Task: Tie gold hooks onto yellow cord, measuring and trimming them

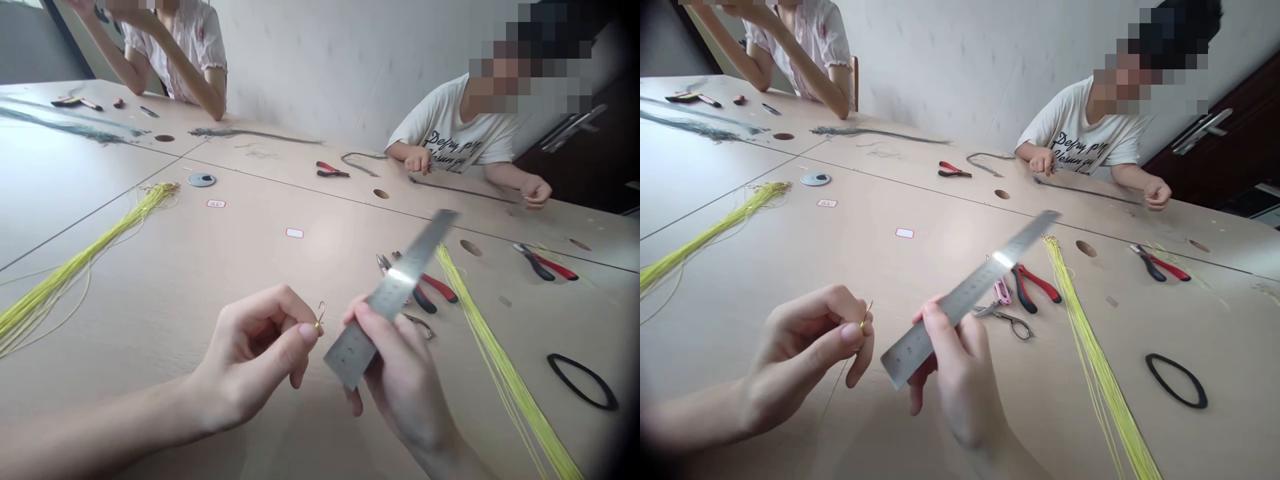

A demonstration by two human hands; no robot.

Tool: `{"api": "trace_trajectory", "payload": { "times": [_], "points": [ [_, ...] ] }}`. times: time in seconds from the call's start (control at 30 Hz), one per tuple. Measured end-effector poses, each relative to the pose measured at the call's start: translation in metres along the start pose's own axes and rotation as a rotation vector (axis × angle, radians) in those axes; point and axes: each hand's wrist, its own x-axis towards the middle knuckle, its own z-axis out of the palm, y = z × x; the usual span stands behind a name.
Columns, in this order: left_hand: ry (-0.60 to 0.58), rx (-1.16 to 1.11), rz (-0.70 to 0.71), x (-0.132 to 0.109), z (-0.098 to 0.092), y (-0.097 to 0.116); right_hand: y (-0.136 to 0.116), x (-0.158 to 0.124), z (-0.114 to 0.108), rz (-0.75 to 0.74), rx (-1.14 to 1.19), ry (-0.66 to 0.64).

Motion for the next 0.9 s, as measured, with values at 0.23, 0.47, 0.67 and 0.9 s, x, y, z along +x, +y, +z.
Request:
{"api": "trace_trajectory", "payload": {
  "times": [0.23,0.47,0.67,0.9],
  "points": [
    [0.038,-0.237,-0.176,0.007,-0.004,-0.001,0.013,0.016,0.004,0.339,-0.565,-0.166],
    [0.079,-0.173,-0.209,0.01,-0.004,-0.004,0.013,0.023,-0.002,0.102,-1.041,-0.041],
    [0.104,-0.016,-0.22,0.013,-0.003,-0.005,-0.004,0.01,-0.004,-0.19,-0.481,-0.125],
    [0.073,0.077,-0.199,0.012,0.0,-0.002,0.0,0.012,0.0,-0.195,-0.294,-0.176]
  ]
}}
